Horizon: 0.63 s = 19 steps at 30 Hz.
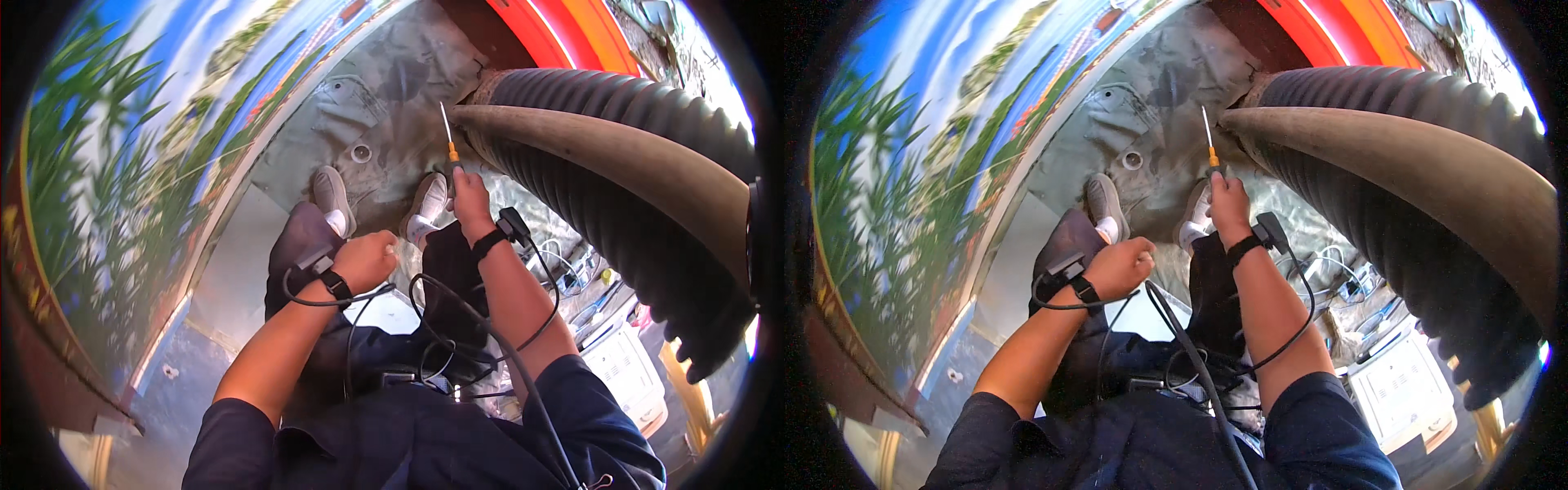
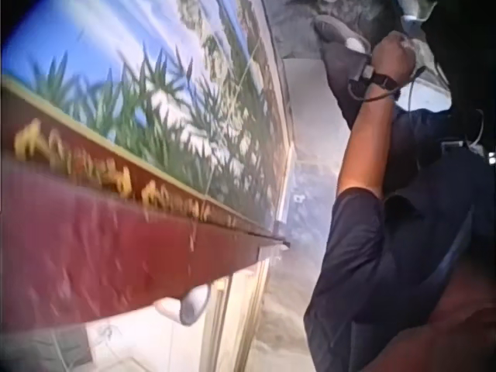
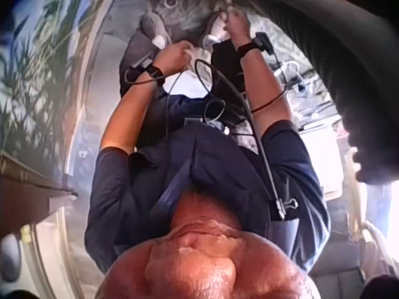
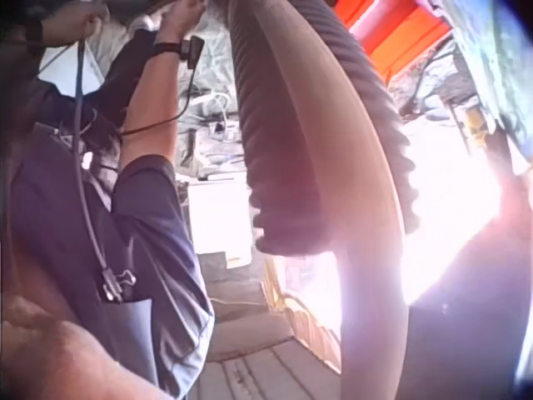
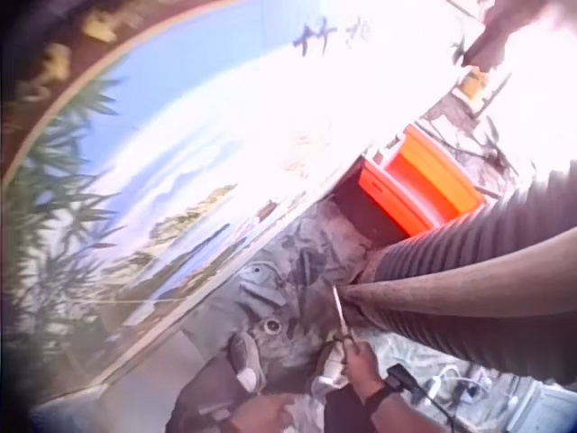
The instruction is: The recorder is using a rotary hammer drill to make a hole in a tiled wall, then uses a screwdriver to manipulate wiring.
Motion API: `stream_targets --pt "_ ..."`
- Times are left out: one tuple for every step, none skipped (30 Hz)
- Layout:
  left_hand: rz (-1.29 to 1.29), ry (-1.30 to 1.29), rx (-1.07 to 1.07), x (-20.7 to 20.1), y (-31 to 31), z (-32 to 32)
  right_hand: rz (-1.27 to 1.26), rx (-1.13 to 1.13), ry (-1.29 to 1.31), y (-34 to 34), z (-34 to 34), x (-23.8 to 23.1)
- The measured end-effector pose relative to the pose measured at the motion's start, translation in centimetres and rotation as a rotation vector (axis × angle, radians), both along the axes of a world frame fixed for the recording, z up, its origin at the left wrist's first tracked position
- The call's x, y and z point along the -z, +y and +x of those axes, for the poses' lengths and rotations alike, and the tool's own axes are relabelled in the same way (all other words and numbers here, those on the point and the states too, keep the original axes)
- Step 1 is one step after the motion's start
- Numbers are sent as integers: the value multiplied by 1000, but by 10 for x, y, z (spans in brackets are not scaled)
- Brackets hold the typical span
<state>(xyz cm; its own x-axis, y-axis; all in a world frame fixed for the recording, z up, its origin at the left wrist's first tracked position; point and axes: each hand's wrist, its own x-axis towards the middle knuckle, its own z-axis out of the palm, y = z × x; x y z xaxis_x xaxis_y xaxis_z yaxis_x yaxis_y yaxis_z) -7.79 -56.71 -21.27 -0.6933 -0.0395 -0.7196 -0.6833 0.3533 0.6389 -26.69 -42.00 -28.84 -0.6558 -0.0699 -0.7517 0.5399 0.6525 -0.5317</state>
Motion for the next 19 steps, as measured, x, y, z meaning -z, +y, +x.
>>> stream_targets --pt "-3 6 -10 -18 -4 1 -3 -10 6 9 -3 -15" --pt "4 0 -68 -38 -10 6 -2 -70 -17 18 -3 -28" --pt "11 -4 -126 -55 -14 14 -2 -131 -38 26 -1 -41" --pt "-48 1 -175 -74 -17 28 -45 -130 -66 26 3 -65" --pt "-23 8 -263 -88 -18 44 -52 -143 -60 30 4 -85" --pt "-84 3 -321 -104 -21 60 -12 -216 -84 35 5 -104" --pt "-141 -4 -374 -128 -21 74 32 -283 -110 46 6 -126" --pt "-136 -30 -456 -144 -20 95 2 -283 -105 57 10 -140" --pt "-127 -56 -535 -156 -19 119 3 -287 -97 69 12 -158" --pt "-134 -20 -570 -171 -18 148 56 -382 -68 79 16 -178" --pt "-144 13 -605 -185 -15 177 108 -477 -40 89 20 -196" --pt "-217 30 -615 -200 -11 198 85 -478 -47 105 27 -205" --pt "-294 -76 -565 -208 -8 227 107 -504 -73 117 33 -223" --pt "-247 -147 -597 -223 -6 239 107 -456 -72 141 39 -230" --pt "-197 -218 -629 -236 -4 249 107 -408 -70 166 47 -232" --pt "-203 -207 -635 -240 3 271 77 -491 21 191 54 -241" --pt "-173 -232 -668 -239 10 296 48 -576 109 192 65 -261" --pt "-142 -257 -700 -238 16 319 165 -491 -77 194 68 -286" --pt "-118 -261 -675 -242 18 324 81 -375 4 245 82 -268"
